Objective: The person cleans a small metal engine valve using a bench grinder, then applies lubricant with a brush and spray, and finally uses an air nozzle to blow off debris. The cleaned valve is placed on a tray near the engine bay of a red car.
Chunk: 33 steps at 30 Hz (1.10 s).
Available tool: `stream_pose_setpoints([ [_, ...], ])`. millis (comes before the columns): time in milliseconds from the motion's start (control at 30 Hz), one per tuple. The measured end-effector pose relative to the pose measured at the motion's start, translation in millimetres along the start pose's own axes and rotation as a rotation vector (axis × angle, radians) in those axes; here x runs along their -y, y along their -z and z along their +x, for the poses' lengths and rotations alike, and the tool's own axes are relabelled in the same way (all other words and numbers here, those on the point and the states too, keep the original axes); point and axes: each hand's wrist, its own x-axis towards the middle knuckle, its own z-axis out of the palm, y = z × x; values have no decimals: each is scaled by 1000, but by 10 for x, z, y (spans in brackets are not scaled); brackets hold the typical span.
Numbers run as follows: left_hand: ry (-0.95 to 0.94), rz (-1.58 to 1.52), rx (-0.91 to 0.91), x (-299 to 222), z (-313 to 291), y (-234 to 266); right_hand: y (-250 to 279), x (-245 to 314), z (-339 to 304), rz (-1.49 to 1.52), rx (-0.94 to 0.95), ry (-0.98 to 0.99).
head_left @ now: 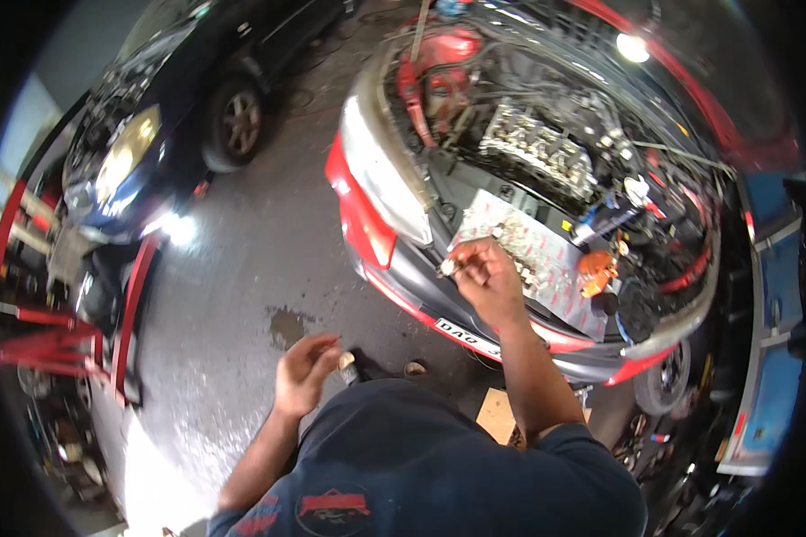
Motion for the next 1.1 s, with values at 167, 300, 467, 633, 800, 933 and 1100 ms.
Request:
stream_pose_setpoints([
  [167,-253,99,-4,-618,-147,-581,-735,409,-113,58,447,97],
  [300,-382,260,-243,-724,-424,-409,-1176,489,-104,-25,704,123],
  [467,-354,263,-531,-589,-900,69,-1977,339,-375,118,703,-76],
  [633,-321,204,-784,-313,-1404,781,-3033,6,-604,229,922,-245],
  [800,-202,-138,-873,98,-2017,1858,-4388,-345,-911,391,1129,-495],
  [933,-159,-543,-820,315,-2737,2915,-5625,-564,-1181,570,1311,-682],
  [1100,-142,-437,-1067,448,-3241,4020,-7056,-830,-1514,415,1408,-788],
])
